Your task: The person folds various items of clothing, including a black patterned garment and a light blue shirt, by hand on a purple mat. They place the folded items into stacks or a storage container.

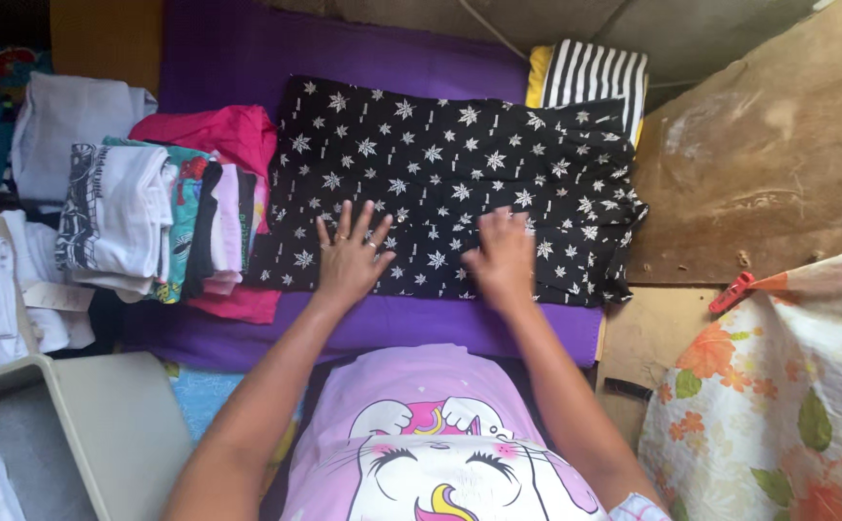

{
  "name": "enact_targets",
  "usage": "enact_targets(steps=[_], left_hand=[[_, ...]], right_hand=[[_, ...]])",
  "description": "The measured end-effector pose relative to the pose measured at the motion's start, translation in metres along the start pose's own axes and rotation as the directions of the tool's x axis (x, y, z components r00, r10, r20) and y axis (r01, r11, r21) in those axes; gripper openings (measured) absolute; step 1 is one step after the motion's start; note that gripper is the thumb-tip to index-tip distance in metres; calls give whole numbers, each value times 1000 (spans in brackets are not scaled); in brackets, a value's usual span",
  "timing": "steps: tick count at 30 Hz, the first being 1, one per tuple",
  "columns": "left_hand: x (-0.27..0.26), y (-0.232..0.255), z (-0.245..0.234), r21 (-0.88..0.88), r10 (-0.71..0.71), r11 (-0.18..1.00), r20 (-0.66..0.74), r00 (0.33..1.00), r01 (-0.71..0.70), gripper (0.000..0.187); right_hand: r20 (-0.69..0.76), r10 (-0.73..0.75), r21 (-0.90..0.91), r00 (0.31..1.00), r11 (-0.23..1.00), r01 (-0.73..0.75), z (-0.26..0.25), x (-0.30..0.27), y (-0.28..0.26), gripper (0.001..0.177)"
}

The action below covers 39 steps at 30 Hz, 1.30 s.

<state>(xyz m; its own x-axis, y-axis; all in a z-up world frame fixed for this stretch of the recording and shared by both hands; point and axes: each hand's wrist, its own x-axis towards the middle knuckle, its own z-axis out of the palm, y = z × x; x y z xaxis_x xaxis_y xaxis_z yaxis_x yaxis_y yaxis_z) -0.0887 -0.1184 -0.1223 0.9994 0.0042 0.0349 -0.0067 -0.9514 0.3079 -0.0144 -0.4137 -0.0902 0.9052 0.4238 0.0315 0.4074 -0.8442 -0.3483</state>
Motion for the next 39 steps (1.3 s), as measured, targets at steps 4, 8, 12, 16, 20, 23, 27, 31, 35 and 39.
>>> enact_targets(steps=[4,8,12,16,20,23,27,31,35,39], left_hand=[[0,-16,5,28,-118,992,-51,992,119,62],[-6,-49,-8,-144,-256,962,-169,952,234,66],[7,-35,-9,10,-291,956,-101,951,294,67],[43,19,10,-65,-106,992,-16,994,104,60],[69,20,-1,-25,-69,997,127,989,72,59],[71,-13,-20,132,-204,971,9,979,201,65],[66,-47,-23,-26,-358,934,-48,932,358,68],[71,-54,-16,11,-353,935,-102,930,356,68],[66,-55,-10,13,-360,932,-99,928,363,67],[61,-53,-4,75,-279,952,-173,944,295,62]], right_hand=[[40,-23,-217,999,976,31,28,-2,6,80],[-99,146,-179,984,970,-162,12,0,69,84],[-78,109,-117,991,986,-117,1,6,85,76],[29,-13,5,999,1000,13,31,30,53,69],[62,35,-50,997,998,-32,32,56,73,68],[-34,247,-150,969,957,-249,0,50,127,73],[-173,382,-209,908,887,-413,-2,55,141,86],[6,241,-321,971,920,-227,9,57,108,85],[-83,269,-209,960,937,-281,4,57,120,83],[-138,305,-185,942,927,-327,14,63,106,74]])
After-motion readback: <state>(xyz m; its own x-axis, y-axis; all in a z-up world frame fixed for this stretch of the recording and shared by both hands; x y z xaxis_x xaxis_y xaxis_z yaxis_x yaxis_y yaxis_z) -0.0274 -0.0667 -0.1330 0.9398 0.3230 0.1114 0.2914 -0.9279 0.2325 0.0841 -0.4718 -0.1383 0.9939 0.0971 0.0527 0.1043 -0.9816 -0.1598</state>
